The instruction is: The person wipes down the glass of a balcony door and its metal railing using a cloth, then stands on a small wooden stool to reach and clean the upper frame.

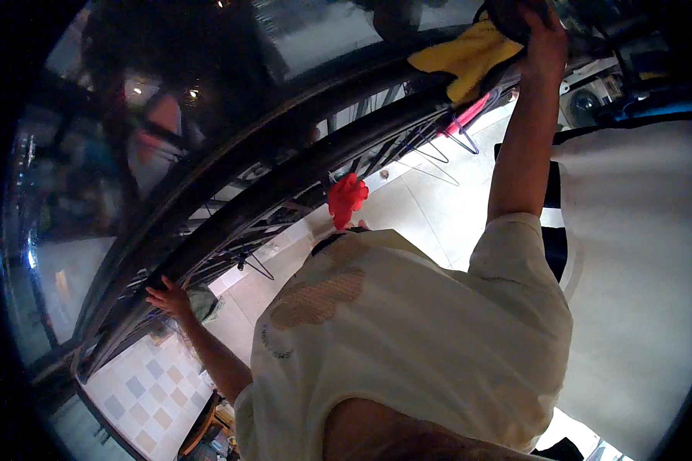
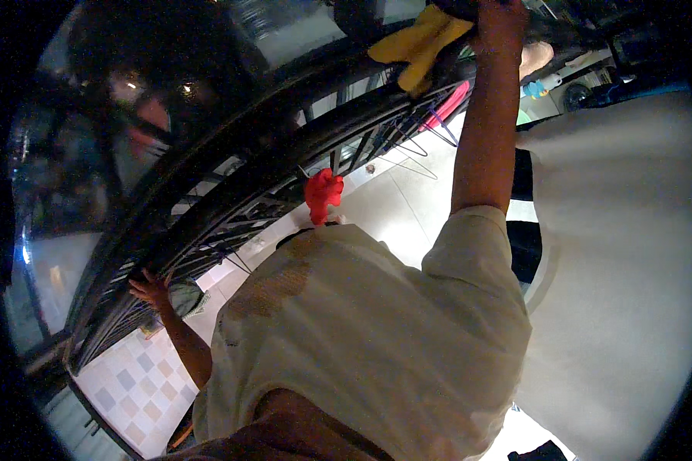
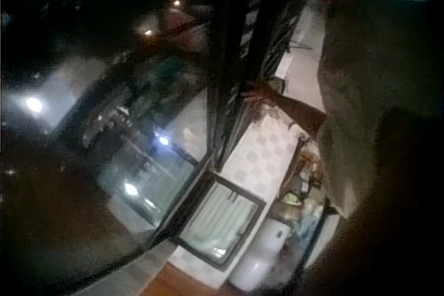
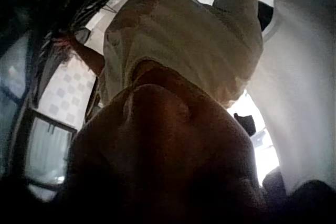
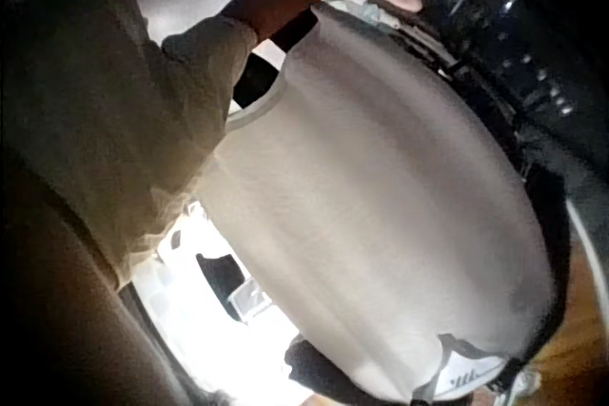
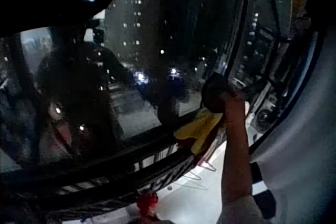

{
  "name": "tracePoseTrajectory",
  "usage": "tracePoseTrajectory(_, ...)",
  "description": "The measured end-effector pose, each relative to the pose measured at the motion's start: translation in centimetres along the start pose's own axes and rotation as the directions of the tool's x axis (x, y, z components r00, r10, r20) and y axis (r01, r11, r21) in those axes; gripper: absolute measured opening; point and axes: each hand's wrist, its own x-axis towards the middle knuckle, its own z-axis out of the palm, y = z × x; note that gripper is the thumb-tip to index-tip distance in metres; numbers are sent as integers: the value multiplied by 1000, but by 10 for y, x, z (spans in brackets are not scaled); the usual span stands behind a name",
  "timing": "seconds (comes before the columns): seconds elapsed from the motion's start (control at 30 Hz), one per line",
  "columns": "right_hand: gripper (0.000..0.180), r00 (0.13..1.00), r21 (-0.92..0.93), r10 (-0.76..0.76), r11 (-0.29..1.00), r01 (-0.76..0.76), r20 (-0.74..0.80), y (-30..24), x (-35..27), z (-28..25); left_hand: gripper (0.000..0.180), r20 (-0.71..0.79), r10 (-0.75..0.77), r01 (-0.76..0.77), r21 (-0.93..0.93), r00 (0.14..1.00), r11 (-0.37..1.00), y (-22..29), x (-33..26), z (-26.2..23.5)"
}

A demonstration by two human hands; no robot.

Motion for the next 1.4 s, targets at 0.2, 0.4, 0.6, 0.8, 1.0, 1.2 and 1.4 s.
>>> tracePoseTrajectory(0.2, 35, 927, -511, -356, 779, 364, 118, 83, -21, -42, 87, 171, -33, 31, 18, 985, 999, 7, 11, -14)
tracePoseTrajectory(0.4, 45, 990, -384, -141, 915, 124, -17, 146, -41, -61, 91, 158, -111, 100, 75, 981, 992, -25, -4, 8)
tracePoseTrajectory(0.6, 42, 886, -739, -378, 510, 441, 268, 217, -128, -36, 93, 90, 5, -8, 34, 996, 999, 5, 12, -18)
tracePoseTrajectory(0.8, 30, 880, -703, -332, 531, 472, 340, 220, -75, -54, 101, 2, 79, -79, 1, 997, 997, 4, 19, -34)
tracePoseTrajectory(1.0, 49, 819, -890, -452, 106, 443, 353, 321, -3, -159, 102, -53, 150, -150, 12, 987, 989, 6, 35, -24)
tracePoseTrajectory(1.2, 34, 882, -648, -237, 606, 462, 408, 229, -82, -63, 81, 74, -78, 76, 21, 994, 997, 3, 0, -16)
tracePoseTrajectory(1.4, 36, 780, -568, -438, 536, 625, 446, 183, -203, 27, 75, 115, -121, 115, 50, 986, 992, -2, -5, 10)
